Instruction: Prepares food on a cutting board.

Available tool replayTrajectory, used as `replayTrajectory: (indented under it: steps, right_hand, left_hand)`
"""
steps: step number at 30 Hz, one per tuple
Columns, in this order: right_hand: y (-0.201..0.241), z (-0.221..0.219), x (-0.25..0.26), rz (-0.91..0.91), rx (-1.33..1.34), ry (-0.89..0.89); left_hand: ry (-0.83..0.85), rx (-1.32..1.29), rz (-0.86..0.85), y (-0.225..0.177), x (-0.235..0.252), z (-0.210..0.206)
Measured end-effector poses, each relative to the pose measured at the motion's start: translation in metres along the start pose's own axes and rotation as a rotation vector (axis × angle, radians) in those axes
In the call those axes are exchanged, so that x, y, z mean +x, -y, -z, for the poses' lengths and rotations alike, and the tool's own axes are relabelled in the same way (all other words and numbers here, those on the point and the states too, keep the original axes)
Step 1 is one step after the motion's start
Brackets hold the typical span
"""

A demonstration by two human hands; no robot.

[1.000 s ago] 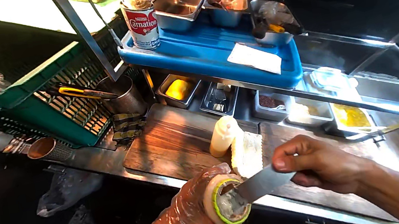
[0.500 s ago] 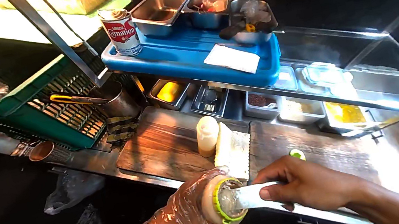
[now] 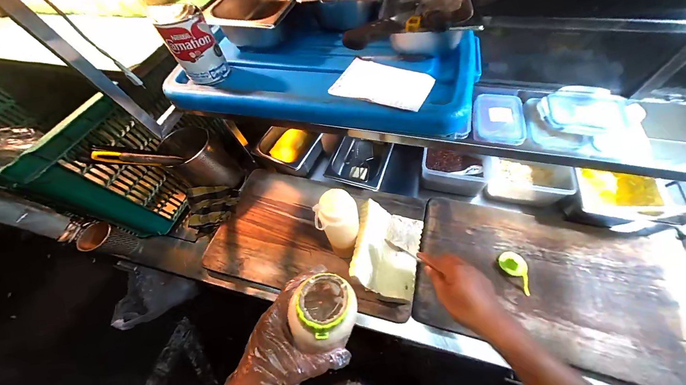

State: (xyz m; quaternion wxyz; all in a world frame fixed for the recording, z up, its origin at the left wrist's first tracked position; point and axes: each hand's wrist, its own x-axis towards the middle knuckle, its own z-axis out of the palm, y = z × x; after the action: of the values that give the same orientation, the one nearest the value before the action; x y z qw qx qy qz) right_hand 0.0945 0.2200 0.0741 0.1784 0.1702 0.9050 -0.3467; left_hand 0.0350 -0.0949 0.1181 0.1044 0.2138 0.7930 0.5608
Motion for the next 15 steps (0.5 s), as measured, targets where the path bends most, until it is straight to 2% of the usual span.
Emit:
replayTrajectory:
  steps: [3,5,7,10,12,15]
  right_hand:
    - [-0.014,-0.066,-0.009,0.11,-0.256,-0.282]
    - [-0.013,-0.092,-0.042,0.157,-0.254,-0.36]
    - [-0.006,-0.099,-0.06,0.167,-0.16,-0.431]
    - [0.007,-0.084,-0.027,0.069,-0.042,-0.465]
    - [0.012,-0.086,-0.016,-0.03,-0.1,-0.392]
    - [0.03,-0.107,-0.057,-0.056,-0.163,-0.375]
  left_hand:
    - [-0.088,-0.016,0.085,-0.005,-0.009,0.004]
    - [-0.136,-0.058,0.108,-0.006,-0.012,0.01]
    - [-0.186,-0.116,0.116,-0.001,-0.011,0.018]
    - [-0.219,-0.107,0.115,0.017,0.003,0.031]
    - [-0.208,-0.024,0.13,0.032,0.011,0.041]
    - [-0.14,-0.039,0.054,0.053,0.034,0.057]
